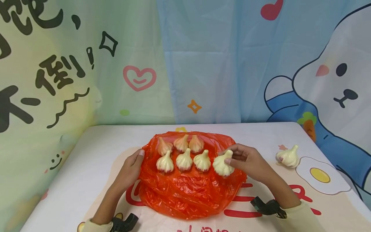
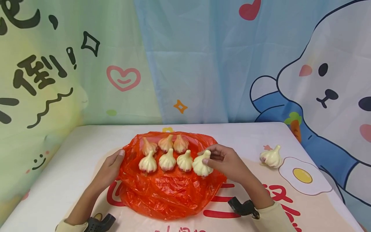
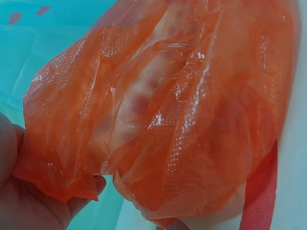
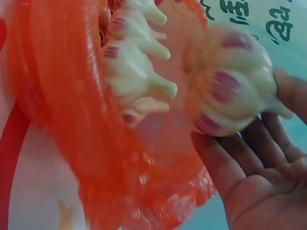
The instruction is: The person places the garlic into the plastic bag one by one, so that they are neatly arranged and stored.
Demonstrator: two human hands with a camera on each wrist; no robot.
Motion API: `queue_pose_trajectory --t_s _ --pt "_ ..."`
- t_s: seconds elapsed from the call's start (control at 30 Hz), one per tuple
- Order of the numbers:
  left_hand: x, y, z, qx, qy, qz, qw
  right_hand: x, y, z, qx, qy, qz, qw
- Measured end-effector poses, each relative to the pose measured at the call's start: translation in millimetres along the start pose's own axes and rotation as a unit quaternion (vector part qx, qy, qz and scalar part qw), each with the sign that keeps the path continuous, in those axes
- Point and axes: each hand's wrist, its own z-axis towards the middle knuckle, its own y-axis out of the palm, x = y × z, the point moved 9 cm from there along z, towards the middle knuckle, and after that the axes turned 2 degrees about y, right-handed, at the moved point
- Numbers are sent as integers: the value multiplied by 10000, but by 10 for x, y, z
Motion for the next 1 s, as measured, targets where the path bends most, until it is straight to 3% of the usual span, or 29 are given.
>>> queue_pose_trajectory --t_s 0.2,0.43,0.7,1.0 --pt "7 13 13 -59 2 -47 10000 6 235 145 -595 -5 -59 9982" --pt "-17 17 16 -22 -59 55 10000 -122 547 285 -1327 -477 14 9900" --pt "-12 12 -1 11 -22 87 10000 -229 760 428 -1486 -461 -313 9873" --pt "-36 24 19 0 -101 144 9998 -302 909 514 -1751 -803 -9 9813"
